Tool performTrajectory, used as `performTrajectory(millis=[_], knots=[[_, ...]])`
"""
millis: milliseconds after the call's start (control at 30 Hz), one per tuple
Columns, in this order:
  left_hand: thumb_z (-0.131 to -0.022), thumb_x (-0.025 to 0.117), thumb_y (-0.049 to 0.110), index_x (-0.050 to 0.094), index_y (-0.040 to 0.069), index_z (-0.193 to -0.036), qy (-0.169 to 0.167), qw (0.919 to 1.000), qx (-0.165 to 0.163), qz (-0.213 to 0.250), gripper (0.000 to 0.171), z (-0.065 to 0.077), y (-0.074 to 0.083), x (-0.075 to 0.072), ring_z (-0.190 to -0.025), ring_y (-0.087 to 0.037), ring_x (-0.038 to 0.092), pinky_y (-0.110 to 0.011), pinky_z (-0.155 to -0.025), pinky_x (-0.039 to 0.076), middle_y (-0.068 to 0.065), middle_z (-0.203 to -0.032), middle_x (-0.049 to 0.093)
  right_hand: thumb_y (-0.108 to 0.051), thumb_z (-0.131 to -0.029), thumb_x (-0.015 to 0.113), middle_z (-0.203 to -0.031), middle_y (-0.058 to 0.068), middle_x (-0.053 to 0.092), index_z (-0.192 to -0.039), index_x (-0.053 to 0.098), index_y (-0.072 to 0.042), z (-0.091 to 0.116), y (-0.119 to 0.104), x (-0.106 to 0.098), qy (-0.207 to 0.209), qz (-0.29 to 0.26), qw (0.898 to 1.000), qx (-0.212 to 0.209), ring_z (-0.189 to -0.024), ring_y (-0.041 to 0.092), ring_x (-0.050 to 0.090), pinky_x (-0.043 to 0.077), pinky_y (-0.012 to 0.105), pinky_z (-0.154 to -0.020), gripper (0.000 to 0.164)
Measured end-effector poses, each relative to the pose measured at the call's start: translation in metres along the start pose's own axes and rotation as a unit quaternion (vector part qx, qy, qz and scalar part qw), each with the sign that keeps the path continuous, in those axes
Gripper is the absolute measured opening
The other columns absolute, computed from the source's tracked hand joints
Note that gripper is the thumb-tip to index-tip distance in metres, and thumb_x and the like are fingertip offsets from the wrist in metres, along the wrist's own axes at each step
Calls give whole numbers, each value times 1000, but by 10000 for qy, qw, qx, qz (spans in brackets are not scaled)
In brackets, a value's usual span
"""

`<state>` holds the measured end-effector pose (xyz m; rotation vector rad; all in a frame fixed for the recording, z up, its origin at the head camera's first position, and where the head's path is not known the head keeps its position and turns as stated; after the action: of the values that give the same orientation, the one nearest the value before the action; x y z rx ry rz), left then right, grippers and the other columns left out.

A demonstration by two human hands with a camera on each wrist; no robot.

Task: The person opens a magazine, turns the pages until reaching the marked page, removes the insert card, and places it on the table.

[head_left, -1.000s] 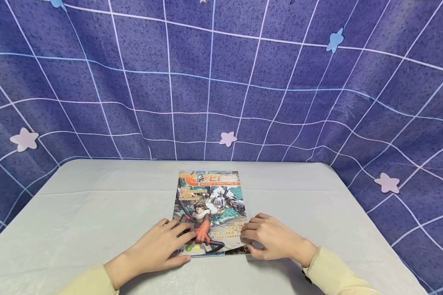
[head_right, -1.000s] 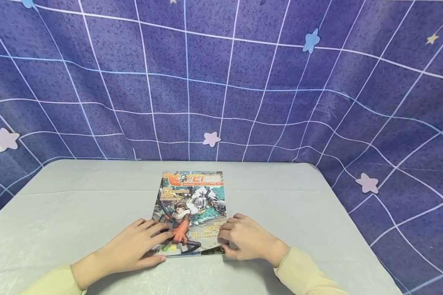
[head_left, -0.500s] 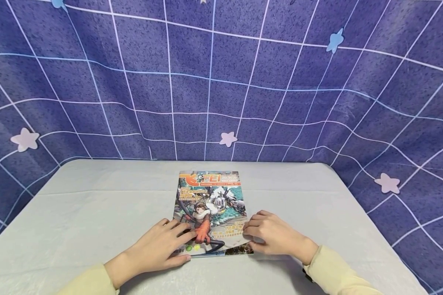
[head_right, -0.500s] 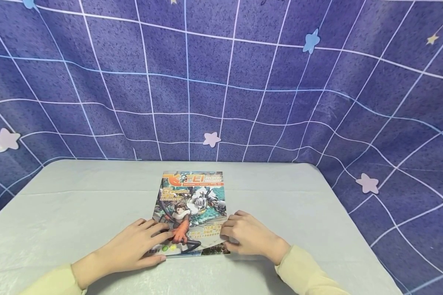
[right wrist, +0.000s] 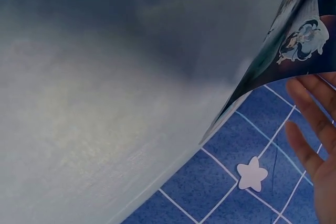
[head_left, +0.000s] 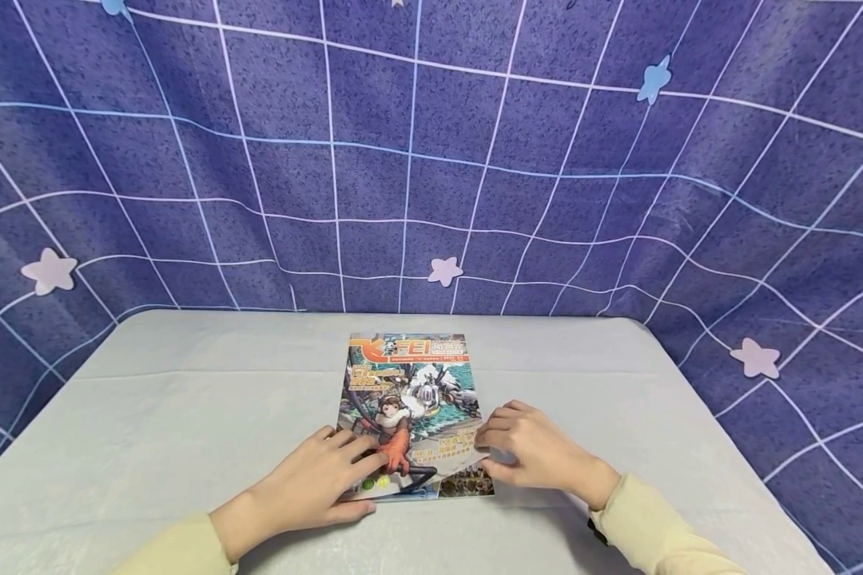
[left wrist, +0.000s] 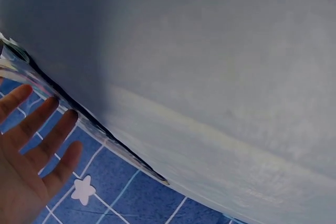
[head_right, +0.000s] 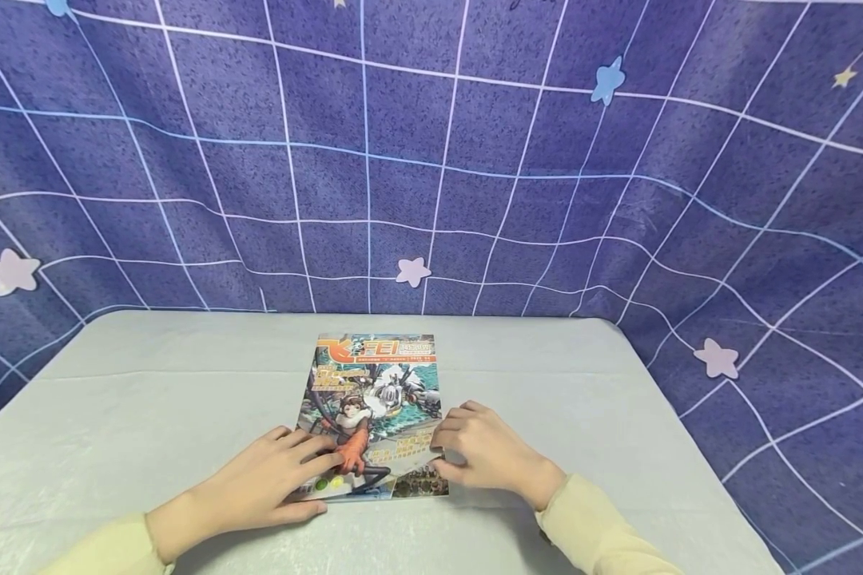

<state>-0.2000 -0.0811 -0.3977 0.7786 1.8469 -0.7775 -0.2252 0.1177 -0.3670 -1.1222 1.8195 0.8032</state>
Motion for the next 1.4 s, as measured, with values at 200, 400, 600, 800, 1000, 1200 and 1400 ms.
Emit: performTrajectory(millis=[200, 400, 600, 800, 1000, 1200, 1400], knots=[[-79, 56, 58, 58, 22, -116, 143, 9999, 52, -64, 51, -2, 2, -2, -88, -17, 56, -36, -71, 44, 4, -104, 61, -30, -77, 65, -84, -6, 68, -85, 68, -17, -3, 1, -4, 177, -7, 9998, 4, -79, 8, 61, 47, 27, -77, 16], [-79, 57, 57, 59, 22, -115, 177, 9998, 53, -98, 50, -4, 2, -2, -84, -15, 56, -35, -69, 43, 5, -101, 61, -28, -75, 67, -83, -6, 68, -85, 69, -16, -6, 1, -7, 215, -10, 9997, 71, -79, 8, 61, 47, 27, -76, 16], [-79, 57, 54, 59, 22, -114, 194, 9998, 40, -76, 47, -4, 3, -2, -83, -15, 56, -34, -70, 45, 6, -99, 61, -33, -78, 65, -82, -8, 68, -84, 69, -18, -8, 3, -10, 211, 3, 9995, 239, -80, 7, 61, 46, 27, -78, 16], [-81, 56, 52, 58, 22, -114, 141, 9999, -72, 60, 45, -4, 0, -2, -85, -15, 58, -34, -72, 46, 6, -100, 62, -35, -79, 64, -82, -8, 67, -85, 69, -19, -7, 6, -10, 233, 44, 9993, 300, -79, 7, 60, 46, 27, -77, 18], [-82, 55, 51, 58, 22, -116, 69, 9997, -164, 149, 44, -3, -2, -2, -85, -14, 59, -35, -71, 47, 7, -99, 62, -35, -81, 61, -86, -6, 68, -89, 69, -16, -5, 11, -11, 213, 165, 9987, 421, -81, 9, 61, 46, 28, -77, 22], [-82, 57, 50, 59, 21, -118, 56, 9990, -357, 264, 45, -1, -6, -4, -89, -16, 61, -37, -75, 49, 5, -102, 64, -37, -81, 60, -96, -3, 68, -98, 67, -14, -4, 15, -13, 153, 283, 9978, 583, -88, 12, 61, 47, 32, -81, 30], [-81, 59, 48, 60, 23, -115, 198, 9984, -463, 250, 42, 0, -7, -7, -88, -15, 62, -37, -74, 50, 6, -101, 64, -35, -79, 62, -100, -2, 67, -103, 66, -12, -3, 17, -16, 195, 305, 9971, 670, -92, 12, 61, 47, 33, -81, 34]])
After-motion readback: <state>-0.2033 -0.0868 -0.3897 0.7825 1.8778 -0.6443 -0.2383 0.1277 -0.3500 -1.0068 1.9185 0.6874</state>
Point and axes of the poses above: each hand's wrist, its own z-axis away from the middle knuckle, its own x-axis out of the palm, y = z × x, the point moved 8 cm from there along -z, towards the middle knuckle
